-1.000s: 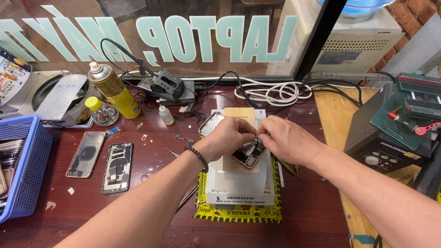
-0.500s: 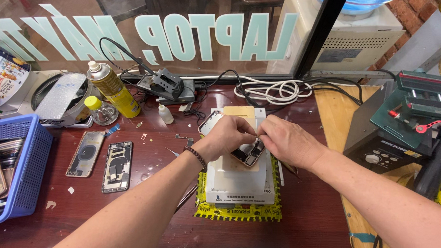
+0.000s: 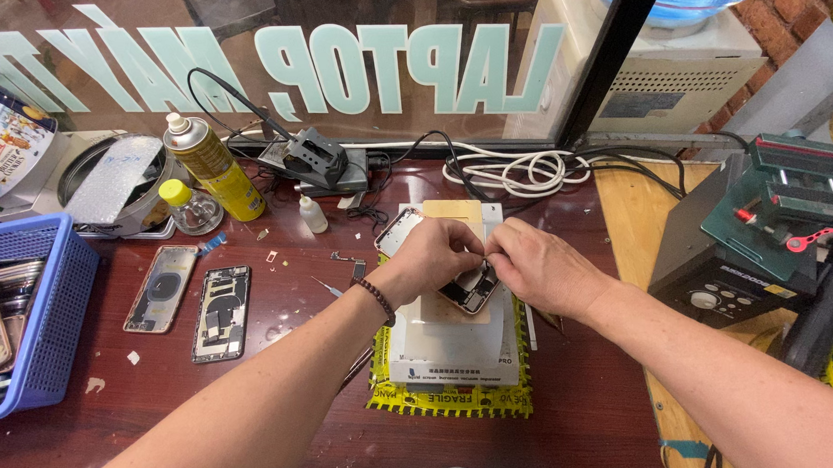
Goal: The person works on a disassembled smartphone placed on a heated repair platform, using both hands to press and fit a component onto the phone body, occasionally repositioning it, then sets the phone down on the workbench at the end.
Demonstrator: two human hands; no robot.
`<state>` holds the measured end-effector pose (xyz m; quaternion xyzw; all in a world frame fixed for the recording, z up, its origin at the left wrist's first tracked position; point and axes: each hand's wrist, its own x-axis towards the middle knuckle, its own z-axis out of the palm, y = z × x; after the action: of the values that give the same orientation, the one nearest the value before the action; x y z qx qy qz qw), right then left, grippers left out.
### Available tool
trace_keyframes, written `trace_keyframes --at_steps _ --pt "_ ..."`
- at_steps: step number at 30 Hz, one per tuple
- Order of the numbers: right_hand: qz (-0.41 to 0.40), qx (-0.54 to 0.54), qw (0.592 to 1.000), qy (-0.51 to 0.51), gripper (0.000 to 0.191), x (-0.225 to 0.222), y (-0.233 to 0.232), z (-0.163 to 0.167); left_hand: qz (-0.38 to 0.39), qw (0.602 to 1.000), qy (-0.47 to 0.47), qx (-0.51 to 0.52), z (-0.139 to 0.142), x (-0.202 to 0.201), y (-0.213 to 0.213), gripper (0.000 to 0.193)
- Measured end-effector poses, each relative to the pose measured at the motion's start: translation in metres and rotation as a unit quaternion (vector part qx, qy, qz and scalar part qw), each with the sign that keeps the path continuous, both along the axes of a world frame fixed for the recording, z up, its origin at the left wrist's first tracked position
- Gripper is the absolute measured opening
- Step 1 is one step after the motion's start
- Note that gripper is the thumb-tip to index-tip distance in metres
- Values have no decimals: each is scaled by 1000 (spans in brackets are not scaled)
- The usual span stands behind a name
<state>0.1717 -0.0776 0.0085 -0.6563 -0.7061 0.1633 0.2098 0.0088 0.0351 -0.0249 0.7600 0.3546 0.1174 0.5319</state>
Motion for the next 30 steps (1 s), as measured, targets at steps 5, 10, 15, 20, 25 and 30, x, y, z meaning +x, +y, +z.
trace_keyframes --at_steps 5,10,15,20,25,30 --pt "10 0 1000 3 15 0 0 0 3 1000 -6 27 -1 0 0 14" --pt "28 10 1000 0 14 3 2 -3 0 999 -8 34 -3 0 2 15" --pt "32 26 999 12 14 3 1 -5 0 999 1 50 -5 1 1 17" --pt "11 29 999 19 13 0 1 -7 -8 998 16 67 -7 2 2 18" --pt "-8 6 1000 -9 15 -2 4 -10 -10 996 26 87 -9 4 4 17" --pt "-15 -24 999 22 17 4 8 -16 -21 998 17 65 -7 2 4 16"
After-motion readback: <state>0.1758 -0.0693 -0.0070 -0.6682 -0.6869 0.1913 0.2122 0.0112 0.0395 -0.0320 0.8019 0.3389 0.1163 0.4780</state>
